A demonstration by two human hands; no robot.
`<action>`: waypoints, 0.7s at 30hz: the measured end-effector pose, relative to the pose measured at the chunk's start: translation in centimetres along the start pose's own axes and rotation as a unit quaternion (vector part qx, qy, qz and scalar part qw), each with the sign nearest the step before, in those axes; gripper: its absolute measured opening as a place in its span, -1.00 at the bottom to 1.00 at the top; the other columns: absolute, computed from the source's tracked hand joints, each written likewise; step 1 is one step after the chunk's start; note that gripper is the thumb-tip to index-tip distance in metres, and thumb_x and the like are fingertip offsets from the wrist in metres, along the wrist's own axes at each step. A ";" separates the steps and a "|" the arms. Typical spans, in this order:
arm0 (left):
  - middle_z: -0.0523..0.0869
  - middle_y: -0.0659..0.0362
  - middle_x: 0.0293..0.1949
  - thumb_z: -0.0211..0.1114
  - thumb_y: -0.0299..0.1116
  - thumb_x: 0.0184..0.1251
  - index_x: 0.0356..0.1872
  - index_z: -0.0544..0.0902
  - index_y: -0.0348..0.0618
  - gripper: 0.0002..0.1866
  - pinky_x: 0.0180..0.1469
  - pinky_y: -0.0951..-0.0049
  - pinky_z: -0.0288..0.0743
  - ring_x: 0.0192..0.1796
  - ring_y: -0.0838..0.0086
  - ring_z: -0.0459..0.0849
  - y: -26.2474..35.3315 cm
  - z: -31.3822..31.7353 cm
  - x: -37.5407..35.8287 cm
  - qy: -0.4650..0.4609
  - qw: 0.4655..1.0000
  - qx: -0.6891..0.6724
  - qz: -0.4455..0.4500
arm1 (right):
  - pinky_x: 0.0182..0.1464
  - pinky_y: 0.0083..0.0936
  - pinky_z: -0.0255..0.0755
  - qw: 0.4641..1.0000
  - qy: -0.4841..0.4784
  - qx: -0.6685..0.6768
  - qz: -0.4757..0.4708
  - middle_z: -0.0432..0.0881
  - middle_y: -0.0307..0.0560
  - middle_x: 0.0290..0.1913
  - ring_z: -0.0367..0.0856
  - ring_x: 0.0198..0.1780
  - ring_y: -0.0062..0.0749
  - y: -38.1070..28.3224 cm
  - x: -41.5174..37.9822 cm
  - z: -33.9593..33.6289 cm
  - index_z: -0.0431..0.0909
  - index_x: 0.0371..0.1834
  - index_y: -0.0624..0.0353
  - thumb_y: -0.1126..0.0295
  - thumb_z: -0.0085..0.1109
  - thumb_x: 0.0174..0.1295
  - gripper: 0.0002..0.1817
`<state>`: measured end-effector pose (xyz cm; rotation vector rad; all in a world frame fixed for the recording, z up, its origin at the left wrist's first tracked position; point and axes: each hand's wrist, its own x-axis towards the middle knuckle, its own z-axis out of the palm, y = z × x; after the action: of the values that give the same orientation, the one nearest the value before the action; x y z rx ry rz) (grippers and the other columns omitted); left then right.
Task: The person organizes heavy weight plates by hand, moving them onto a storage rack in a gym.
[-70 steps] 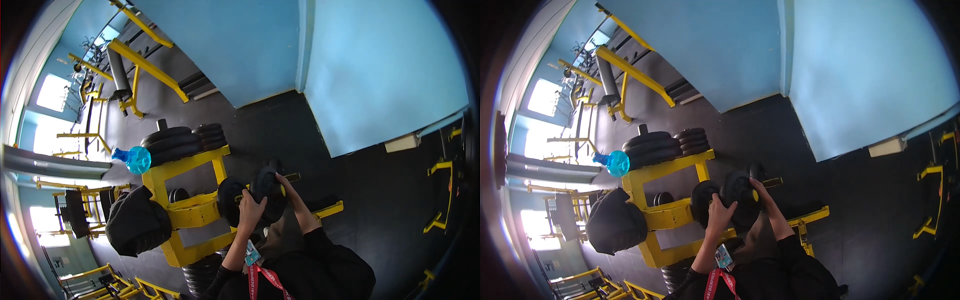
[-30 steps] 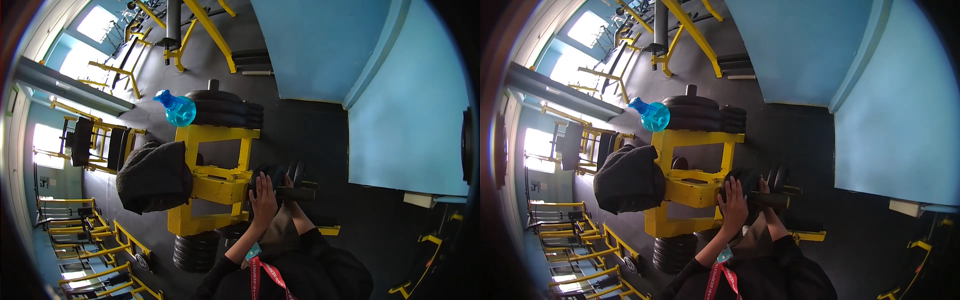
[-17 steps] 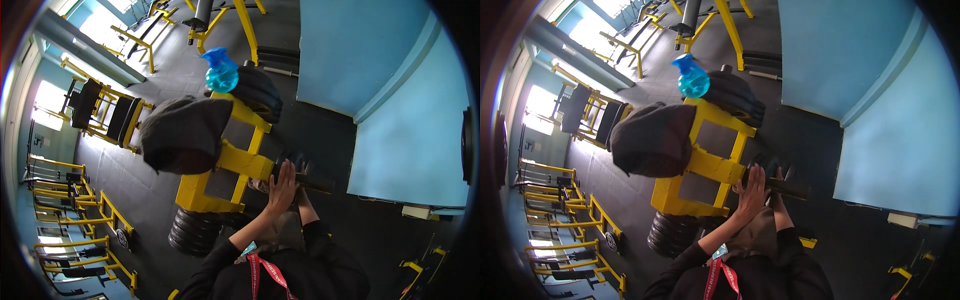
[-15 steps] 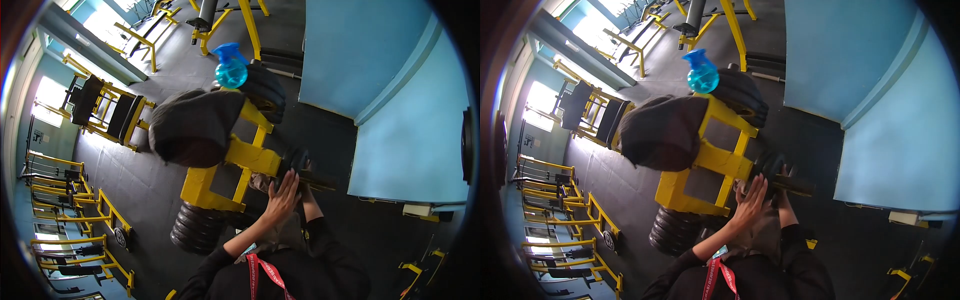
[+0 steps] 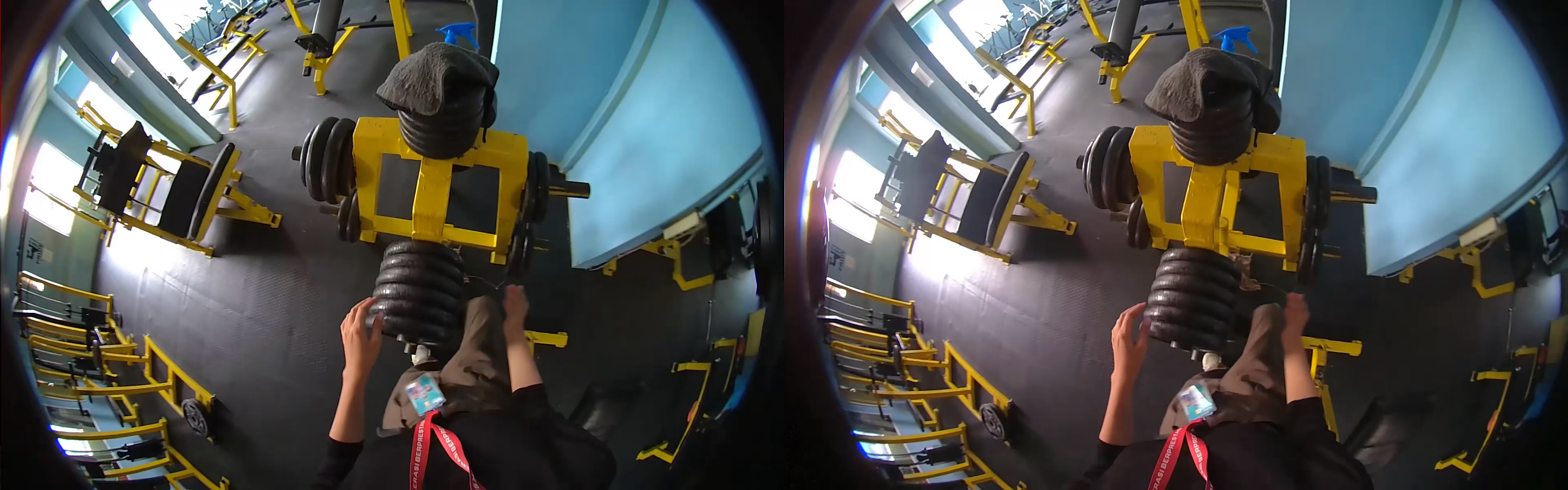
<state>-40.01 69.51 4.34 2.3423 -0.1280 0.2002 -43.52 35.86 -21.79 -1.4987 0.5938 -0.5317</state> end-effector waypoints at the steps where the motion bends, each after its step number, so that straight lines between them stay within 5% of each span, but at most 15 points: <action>1: 0.47 0.01 -0.02 0.10 -0.38 0.14 -0.03 0.44 -0.18 -0.66 0.10 0.30 0.23 0.06 0.19 0.41 -1.7 -0.5 -1.2 -0.056 0.998 0.003 -0.002 | -0.15 -0.53 0.34 0.968 -0.070 -0.153 -0.186 0.53 -0.14 -0.19 0.47 -0.16 -0.48 -3.2 -2.7 1.7 0.43 -0.11 0.21 0.32 -0.17 0.23 -0.73; 3: 0.43 -0.01 0.03 0.09 -0.34 0.15 0.03 0.40 -0.15 -0.62 0.12 0.30 0.21 0.09 0.18 0.38 -3.8 -0.1 -3.5 -0.065 0.998 -0.019 0.019 | 0.02 -0.54 0.26 0.990 -0.051 0.059 0.118 0.47 -0.01 -0.05 0.41 0.00 -0.41 -7.8 -6.5 5.6 0.40 -0.05 0.25 0.22 -0.10 0.21 -0.64; 5: 0.32 -0.04 0.13 0.07 -0.27 0.17 0.13 0.31 -0.07 -0.54 0.16 0.31 0.17 0.16 0.15 0.30 -5.1 0.6 -4.8 -0.077 0.996 -0.037 0.041 | 0.13 -0.49 0.15 0.991 -0.091 -0.095 0.025 0.39 0.06 0.05 0.32 0.11 -0.30 -16.6 -11.3 8.9 0.32 0.05 0.23 0.12 -0.06 0.17 -0.52; 7: 0.34 -0.05 0.11 0.09 -0.26 0.16 0.13 0.32 -0.07 -0.53 0.14 0.31 0.19 0.13 0.14 0.33 -5.7 0.9 -4.9 -0.056 0.995 -0.041 0.068 | 0.19 -0.35 0.06 0.966 -0.105 -0.135 -0.195 0.24 0.10 0.16 0.21 0.19 -0.12 -16.4 -14.3 10.8 0.21 0.16 0.13 0.05 0.00 0.11 -0.41; 8: 0.36 -0.07 0.09 0.11 -0.25 0.15 0.13 0.32 -0.07 -0.52 0.12 0.30 0.21 0.11 0.13 0.35 -6.1 1.3 -5.1 -0.038 0.995 -0.041 0.084 | 0.19 -0.35 0.06 0.964 -0.099 -0.137 -0.203 0.24 0.10 0.16 0.21 0.19 -0.12 -17.3 -16.0 11.7 0.21 0.16 0.13 0.05 0.00 0.11 -0.41; 10: 0.39 -0.08 0.06 0.13 -0.22 0.13 0.13 0.32 -0.05 -0.50 0.08 0.30 0.27 0.06 0.11 0.40 -7.0 1.7 -4.9 -0.021 0.992 -0.041 0.115 | 0.19 -0.25 0.07 0.854 -0.100 -0.401 -0.316 0.13 0.13 0.21 0.12 0.22 0.03 -19.9 -18.8 13.0 0.18 0.17 0.10 0.14 -0.05 0.16 -0.47; 13: 0.41 -0.11 0.03 0.17 -0.15 0.08 0.13 0.31 -0.03 -0.45 -0.03 0.29 0.37 -0.03 0.08 0.48 -7.8 1.4 -4.7 -0.033 0.988 0.014 0.153 | 0.18 -0.16 0.07 0.880 -0.082 -0.351 -0.310 0.10 0.11 0.23 0.08 0.21 0.14 -18.3 -19.1 13.0 0.21 0.16 0.04 0.18 -0.03 0.15 -0.50; 18: 0.39 -0.13 0.05 0.15 -0.06 0.07 0.17 0.24 -0.05 -0.37 -0.05 0.29 0.40 -0.04 0.07 0.48 -8.5 0.5 -4.5 -0.073 0.976 0.032 0.202 | 0.10 -0.14 0.17 0.879 -0.027 -0.350 -0.322 0.18 -0.07 0.21 0.17 0.18 0.04 -17.9 -19.7 13.3 0.21 0.17 -0.14 0.13 -0.01 0.12 -0.50; 21: 0.36 -0.14 0.07 0.02 0.05 0.13 0.20 0.18 -0.06 -0.35 -0.03 0.27 0.38 -0.04 0.03 0.46 -8.3 -1.3 -4.1 -0.175 0.965 0.042 0.191 | 0.09 -0.15 0.19 0.891 -0.029 -0.330 -0.310 0.21 -0.02 0.19 0.18 0.17 0.08 -18.2 -20.5 13.2 0.24 0.15 -0.18 0.15 0.01 0.11 -0.51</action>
<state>-42.86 76.43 -1.30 2.3969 -0.7622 -0.0263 -49.58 59.11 -3.11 -2.3743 0.2302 -0.8175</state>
